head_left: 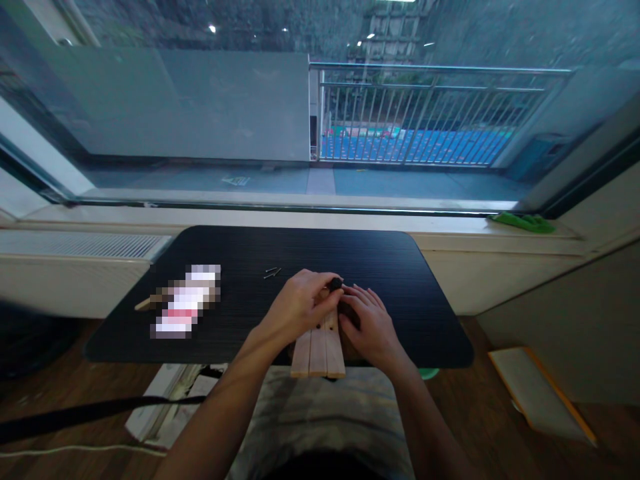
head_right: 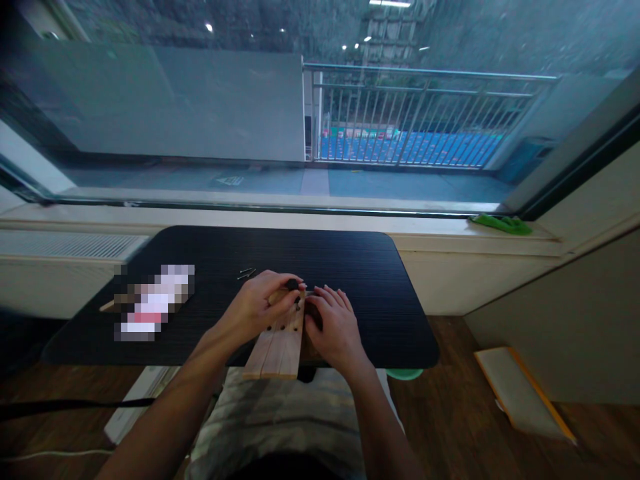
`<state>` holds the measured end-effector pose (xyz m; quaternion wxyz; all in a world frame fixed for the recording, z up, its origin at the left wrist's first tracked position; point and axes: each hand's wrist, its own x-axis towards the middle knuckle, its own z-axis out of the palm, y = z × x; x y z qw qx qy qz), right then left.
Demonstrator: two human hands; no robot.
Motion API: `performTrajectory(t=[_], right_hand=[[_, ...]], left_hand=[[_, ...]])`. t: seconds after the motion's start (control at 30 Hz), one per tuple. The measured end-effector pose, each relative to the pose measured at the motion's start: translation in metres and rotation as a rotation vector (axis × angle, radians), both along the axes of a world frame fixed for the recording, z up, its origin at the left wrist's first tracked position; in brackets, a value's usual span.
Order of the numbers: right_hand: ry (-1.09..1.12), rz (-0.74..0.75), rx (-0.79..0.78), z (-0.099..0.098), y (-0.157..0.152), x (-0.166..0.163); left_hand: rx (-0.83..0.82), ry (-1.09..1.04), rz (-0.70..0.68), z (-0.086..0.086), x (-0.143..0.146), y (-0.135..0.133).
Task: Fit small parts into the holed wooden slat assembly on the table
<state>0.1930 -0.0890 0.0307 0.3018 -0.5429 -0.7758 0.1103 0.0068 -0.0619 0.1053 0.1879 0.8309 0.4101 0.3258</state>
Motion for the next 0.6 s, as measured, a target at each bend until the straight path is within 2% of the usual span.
performTrajectory(t=[0.33,0.6], right_hand=[[0.029,0.002,0.005,-0.0001,-0.001,0.0001],[0.025,0.006,-0.012,0.0003,-0.0006,-0.0009]], left_hand=[[0.074,0.069,0.021,0.0034,0.0037,0.0029],[0.047,0.092,0.032,0.0086,0.0066,0.0027]])
